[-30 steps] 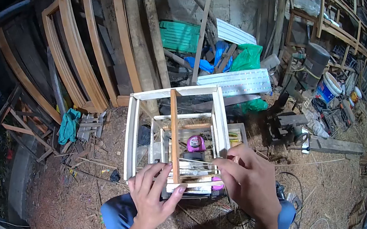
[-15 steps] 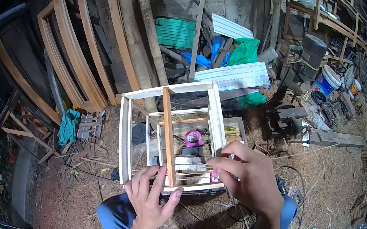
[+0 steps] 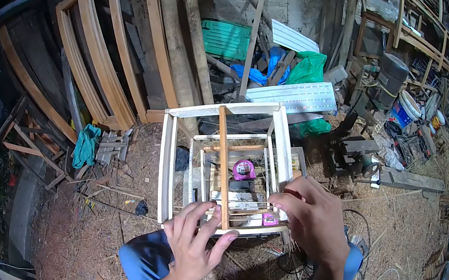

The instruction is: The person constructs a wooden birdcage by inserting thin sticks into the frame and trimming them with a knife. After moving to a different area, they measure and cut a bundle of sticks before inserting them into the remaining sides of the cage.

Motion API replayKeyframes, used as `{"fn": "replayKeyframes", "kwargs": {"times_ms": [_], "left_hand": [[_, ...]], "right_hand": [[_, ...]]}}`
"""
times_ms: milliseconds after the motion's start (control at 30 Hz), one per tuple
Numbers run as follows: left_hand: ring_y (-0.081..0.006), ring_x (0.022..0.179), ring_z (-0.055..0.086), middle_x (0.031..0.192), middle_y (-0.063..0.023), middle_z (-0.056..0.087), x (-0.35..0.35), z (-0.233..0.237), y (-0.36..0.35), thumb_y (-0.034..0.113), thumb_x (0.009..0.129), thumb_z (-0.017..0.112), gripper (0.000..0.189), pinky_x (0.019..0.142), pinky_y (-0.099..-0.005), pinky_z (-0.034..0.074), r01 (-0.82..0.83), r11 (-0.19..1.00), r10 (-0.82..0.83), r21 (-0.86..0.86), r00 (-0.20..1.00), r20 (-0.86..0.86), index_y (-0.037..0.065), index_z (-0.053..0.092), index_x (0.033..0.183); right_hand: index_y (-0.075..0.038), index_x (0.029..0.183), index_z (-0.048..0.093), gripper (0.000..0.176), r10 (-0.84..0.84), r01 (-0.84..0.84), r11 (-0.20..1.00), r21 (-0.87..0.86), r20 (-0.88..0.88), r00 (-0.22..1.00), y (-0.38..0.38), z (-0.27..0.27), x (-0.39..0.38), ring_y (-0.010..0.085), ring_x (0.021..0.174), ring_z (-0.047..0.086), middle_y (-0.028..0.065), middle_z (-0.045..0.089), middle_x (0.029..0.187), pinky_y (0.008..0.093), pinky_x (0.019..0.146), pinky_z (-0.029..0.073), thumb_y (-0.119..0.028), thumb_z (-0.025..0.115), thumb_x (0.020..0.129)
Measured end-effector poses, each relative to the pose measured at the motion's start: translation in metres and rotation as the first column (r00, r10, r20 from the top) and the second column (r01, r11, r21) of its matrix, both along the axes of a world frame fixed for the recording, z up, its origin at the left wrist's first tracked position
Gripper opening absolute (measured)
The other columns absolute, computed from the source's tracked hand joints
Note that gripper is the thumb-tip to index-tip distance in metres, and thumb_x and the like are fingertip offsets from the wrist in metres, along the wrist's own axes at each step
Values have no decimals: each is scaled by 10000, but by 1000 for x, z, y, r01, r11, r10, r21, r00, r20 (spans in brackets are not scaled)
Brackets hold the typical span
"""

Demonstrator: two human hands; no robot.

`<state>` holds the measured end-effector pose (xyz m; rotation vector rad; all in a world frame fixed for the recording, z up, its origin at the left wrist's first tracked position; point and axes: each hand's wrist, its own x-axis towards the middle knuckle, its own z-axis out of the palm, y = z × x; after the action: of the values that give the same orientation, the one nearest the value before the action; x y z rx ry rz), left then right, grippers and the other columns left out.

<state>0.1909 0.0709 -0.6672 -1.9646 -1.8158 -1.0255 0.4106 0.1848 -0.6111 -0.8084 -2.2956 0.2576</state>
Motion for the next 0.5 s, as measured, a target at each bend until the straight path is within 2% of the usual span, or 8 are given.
{"fn": "replayKeyframes", "kwargs": {"times_ms": [300,433,500], "left_hand": [[-303,1197,577,1280,-88,644,1,2,-3,347,829,830,494,950,-419,333,5,1000,-4,-8,1000,19,65,693,1212],[-304,1214,559,1306,-93,625,3,0,2,381,832,822,577,954,-438,319,-1,1000,1,-1,1000,17,80,648,1292],[-306,1223,549,1315,-97,617,6,-3,4,396,834,817,624,957,-445,314,-9,1000,9,-1,1000,20,85,625,1340]], "right_hand": [[-168,1032,738,358,5,-4,999,41,-13,1000,2,-3,-4,228,927,627,-1,615,960,382,674,490,-1,742,715],[-179,998,746,308,-55,54,996,75,-1,999,4,-6,-8,223,900,617,-16,624,943,382,669,491,-31,760,728],[-191,968,748,242,-64,70,982,175,-41,997,7,-5,-10,221,867,605,-28,629,910,379,655,489,-82,776,754]]}}
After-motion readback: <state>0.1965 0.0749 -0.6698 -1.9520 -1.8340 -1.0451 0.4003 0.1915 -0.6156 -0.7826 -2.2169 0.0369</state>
